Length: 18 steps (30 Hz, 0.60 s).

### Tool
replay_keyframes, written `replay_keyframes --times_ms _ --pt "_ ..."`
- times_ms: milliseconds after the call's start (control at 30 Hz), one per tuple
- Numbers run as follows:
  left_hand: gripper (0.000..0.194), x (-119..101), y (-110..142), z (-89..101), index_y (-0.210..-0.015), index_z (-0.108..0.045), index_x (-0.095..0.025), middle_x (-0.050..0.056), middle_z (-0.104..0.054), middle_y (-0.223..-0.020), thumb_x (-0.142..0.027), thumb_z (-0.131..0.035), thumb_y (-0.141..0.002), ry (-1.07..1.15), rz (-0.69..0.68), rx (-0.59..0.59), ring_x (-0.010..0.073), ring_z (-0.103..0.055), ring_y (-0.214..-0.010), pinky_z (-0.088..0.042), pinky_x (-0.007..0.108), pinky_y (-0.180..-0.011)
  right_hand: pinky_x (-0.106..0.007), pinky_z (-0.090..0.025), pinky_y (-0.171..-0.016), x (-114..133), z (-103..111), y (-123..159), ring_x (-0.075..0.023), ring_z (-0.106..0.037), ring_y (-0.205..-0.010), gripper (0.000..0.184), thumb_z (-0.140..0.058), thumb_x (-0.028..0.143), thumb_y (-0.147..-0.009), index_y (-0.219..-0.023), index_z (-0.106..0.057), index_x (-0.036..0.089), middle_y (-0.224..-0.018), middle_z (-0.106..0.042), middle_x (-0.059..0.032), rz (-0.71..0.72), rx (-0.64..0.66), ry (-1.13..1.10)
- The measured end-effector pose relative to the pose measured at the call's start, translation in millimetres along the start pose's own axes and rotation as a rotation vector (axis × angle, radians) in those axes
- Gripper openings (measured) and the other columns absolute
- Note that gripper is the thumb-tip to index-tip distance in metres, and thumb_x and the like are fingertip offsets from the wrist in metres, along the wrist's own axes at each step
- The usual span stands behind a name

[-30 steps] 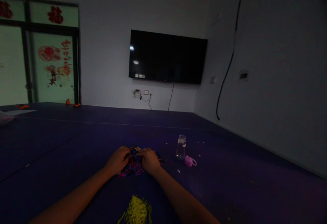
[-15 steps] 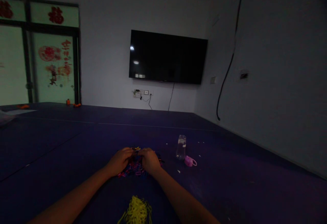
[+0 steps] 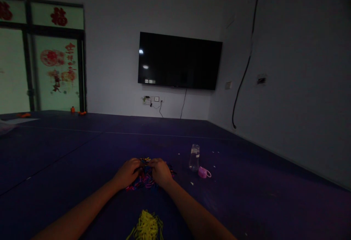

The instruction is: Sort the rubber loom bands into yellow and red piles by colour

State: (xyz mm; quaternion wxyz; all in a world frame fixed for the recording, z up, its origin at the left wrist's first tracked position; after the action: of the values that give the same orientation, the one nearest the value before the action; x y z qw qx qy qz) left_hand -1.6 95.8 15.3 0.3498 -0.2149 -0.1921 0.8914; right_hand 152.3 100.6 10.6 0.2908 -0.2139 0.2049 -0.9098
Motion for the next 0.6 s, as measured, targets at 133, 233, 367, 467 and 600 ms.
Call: replay_keyframes --times_ms 133,233,367,467,600 --pt "0.028 -1.4 -0.4 1.9 -0.1 -0.066 -0.021 0.007 -0.067 -0.096 -0.009 -0.048 -0.082 0.037 0.01 -0.012 0.0231 -0.058 -0.094 -0.044 0.036 -0.085 -0.024 -0.042 -0.089 0.9 0.5 0.8 -0.0162 -0.059 -0.101 0.049 -0.039 -0.001 -0.069 -0.099 -0.071 0.021 -0.107 -0.067 -0.0044 0.01 -0.022 -0.051" --pt "0.031 -4.1 -0.1 2.8 -0.105 -0.064 -0.021 0.008 -0.067 -0.101 -0.009 -0.046 -0.083 0.054 -0.009 -0.026 0.0234 -0.057 -0.098 -0.043 0.037 -0.087 -0.024 -0.042 -0.09 2.6 1.2 1.2 -0.0152 -0.058 -0.103 0.05 -0.039 0.0 -0.07 -0.103 -0.069 0.021 -0.109 -0.066 -0.0033 0.038 -0.025 -0.092" --pt "0.03 -6.8 0.1 2.4 -0.107 -0.062 -0.019 0.007 -0.066 -0.106 -0.009 -0.045 -0.085 0.074 -0.055 -0.031 0.0227 -0.056 -0.101 -0.043 0.037 -0.089 -0.023 -0.042 -0.091 5.9 3.5 1.8 -0.0139 -0.058 -0.104 0.051 -0.038 0.0 -0.069 -0.104 -0.069 0.021 -0.112 -0.065 -0.0026 0.104 -0.054 -0.134" --pt "0.031 -5.6 0.3 2.3 -0.108 -0.061 -0.019 0.007 -0.066 -0.106 -0.008 -0.047 -0.083 0.077 -0.055 -0.059 0.0224 -0.056 -0.1 -0.043 0.037 -0.088 -0.023 -0.043 -0.09 7.1 3.6 1.7 -0.0139 -0.058 -0.103 0.054 -0.038 -0.001 -0.067 -0.107 -0.067 0.022 -0.113 -0.065 -0.0022 0.149 -0.048 -0.165" --pt "0.028 -3.4 0.9 1.8 -0.106 -0.062 -0.019 0.008 -0.067 -0.103 -0.009 -0.049 -0.083 0.08 -0.049 -0.068 0.0224 -0.057 -0.099 -0.044 0.036 -0.088 -0.024 -0.043 -0.091 6.7 3.1 1.1 -0.0145 -0.058 -0.105 0.056 -0.038 -0.001 -0.064 -0.106 -0.067 0.023 -0.111 -0.066 -0.0016 0.166 -0.042 -0.189"
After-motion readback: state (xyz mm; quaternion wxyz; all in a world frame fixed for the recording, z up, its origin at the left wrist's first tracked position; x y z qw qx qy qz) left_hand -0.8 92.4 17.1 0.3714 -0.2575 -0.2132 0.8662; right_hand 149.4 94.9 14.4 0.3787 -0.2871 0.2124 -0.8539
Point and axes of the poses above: each hand's wrist, its own y-axis away from the middle knuckle, its own z-axis out of the back of the hand, x = y × z, the point moved 3 cm from there along -y, towards the middle knuckle
